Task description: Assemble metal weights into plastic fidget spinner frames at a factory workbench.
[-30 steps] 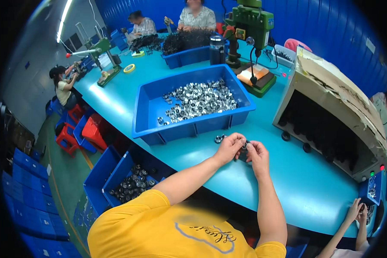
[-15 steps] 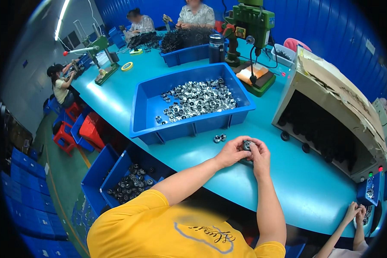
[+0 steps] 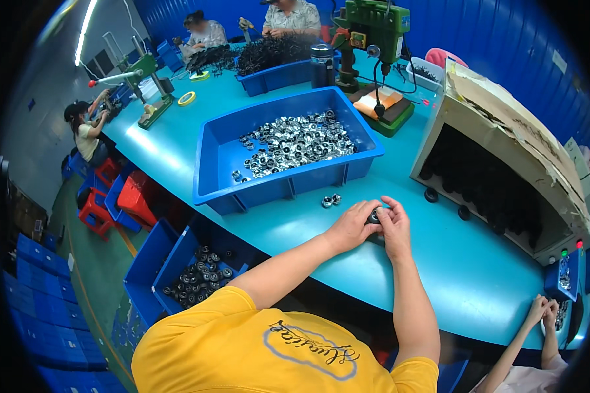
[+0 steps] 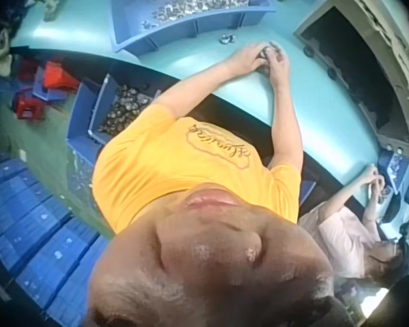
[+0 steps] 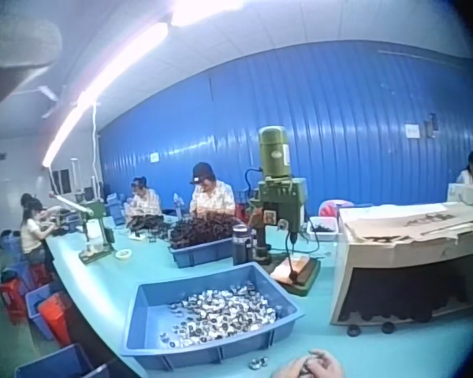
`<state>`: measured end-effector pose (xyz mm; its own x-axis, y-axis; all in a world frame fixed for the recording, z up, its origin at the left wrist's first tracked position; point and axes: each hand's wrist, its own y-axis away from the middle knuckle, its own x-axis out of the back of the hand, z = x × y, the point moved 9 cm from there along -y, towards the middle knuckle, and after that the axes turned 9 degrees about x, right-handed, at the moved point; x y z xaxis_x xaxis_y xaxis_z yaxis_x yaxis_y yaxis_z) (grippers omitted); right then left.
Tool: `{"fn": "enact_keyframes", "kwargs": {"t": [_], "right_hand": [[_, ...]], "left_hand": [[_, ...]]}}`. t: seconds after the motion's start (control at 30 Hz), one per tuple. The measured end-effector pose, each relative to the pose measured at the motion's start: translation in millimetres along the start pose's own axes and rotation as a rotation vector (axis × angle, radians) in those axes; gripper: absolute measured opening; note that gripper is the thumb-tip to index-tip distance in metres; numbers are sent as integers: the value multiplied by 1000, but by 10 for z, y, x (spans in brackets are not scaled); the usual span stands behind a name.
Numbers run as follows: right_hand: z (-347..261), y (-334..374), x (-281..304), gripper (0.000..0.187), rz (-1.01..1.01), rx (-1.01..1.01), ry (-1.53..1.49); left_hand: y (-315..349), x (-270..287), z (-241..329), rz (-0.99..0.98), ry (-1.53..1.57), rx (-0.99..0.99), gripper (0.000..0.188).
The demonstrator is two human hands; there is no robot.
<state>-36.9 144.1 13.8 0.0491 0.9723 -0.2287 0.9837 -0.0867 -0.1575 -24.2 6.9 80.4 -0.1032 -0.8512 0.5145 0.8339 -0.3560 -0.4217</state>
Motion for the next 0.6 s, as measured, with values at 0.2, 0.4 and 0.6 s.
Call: {"fn": "enact_keyframes", "kwargs": {"t": [0.2,0.4,0.6], "right_hand": [[-183,60,-201,42,-103,82,-28],[-203,100,-207,31,-111,84,166],[-146,103,-142,20,-54,92,219]], "left_hand": [[360,649,364,37,-156,-52,49],[1566,1989,39,252,-291,197,37],[3141,2676,-1109,376,-524,707,27]]}}
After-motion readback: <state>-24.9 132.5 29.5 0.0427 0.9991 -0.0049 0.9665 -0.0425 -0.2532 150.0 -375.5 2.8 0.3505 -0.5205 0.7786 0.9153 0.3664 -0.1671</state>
